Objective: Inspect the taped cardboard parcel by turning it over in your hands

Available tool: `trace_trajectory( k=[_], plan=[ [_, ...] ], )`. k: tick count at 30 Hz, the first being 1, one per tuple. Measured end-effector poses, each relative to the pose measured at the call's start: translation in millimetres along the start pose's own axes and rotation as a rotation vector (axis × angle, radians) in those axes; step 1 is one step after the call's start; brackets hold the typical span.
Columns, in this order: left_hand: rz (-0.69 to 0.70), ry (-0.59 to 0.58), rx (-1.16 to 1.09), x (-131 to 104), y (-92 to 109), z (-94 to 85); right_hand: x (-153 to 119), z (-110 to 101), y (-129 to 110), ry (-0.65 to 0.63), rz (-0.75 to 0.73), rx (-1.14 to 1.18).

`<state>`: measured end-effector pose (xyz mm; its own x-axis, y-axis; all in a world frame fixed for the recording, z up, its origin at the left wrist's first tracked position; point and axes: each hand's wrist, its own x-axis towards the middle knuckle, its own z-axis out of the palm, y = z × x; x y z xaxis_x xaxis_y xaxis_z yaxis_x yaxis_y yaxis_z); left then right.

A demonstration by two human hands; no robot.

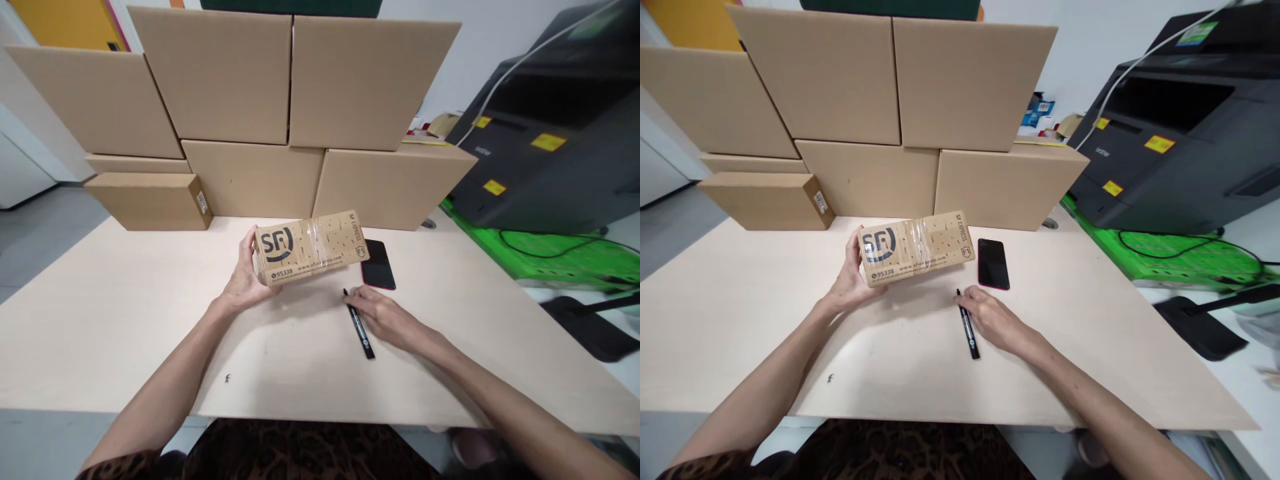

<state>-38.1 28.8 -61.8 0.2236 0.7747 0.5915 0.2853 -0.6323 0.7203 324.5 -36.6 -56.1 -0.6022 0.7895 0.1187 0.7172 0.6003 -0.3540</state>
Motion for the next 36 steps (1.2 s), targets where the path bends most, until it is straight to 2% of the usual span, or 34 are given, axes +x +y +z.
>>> trace_trajectory(
  k=[2, 4, 7, 10, 14, 19, 25, 31, 36],
  plan=[
    [0.014, 0.001, 0.002, 0, -1, 0.6, 8, -9, 8, 0.132, 0.243, -0.009],
    [0.012, -0.003, -0.001, 1, -1, 1.2, 19, -20, 18, 0.229, 0.563, -0.102],
    [-0.014, 0.013, -0.020, 1, -3, 1.7, 37, -32, 34, 0.141, 0.857, -0.155],
    [-0.028, 0.021, -0.023, 0, -6, 1.6, 49, -35, 48, 0.065, 0.964, -0.097],
    [-0.022, 0.023, 0.007, 0, -8, 1.3, 56, -32, 63, 0.166, 1.036, 0.090],
    [-0.023, 0.002, -0.004, 0, -8, 1.5, 60, -31, 80, 0.270, 1.042, 0.296],
    [-0.026, -0.019, -0.019, 1, -7, 2.1, 61, -21, 85, 0.481, 0.919, 0.690],
    [0.015, 0.006, 0.032, 0, -8, 2.5, 43, -12, 68, 0.848, 0.796, 0.950],
    [-0.014, -0.016, 0.012, -1, -7, 0.4, 20, -19, 33, 1.173, 0.643, 1.051]
  ],
)
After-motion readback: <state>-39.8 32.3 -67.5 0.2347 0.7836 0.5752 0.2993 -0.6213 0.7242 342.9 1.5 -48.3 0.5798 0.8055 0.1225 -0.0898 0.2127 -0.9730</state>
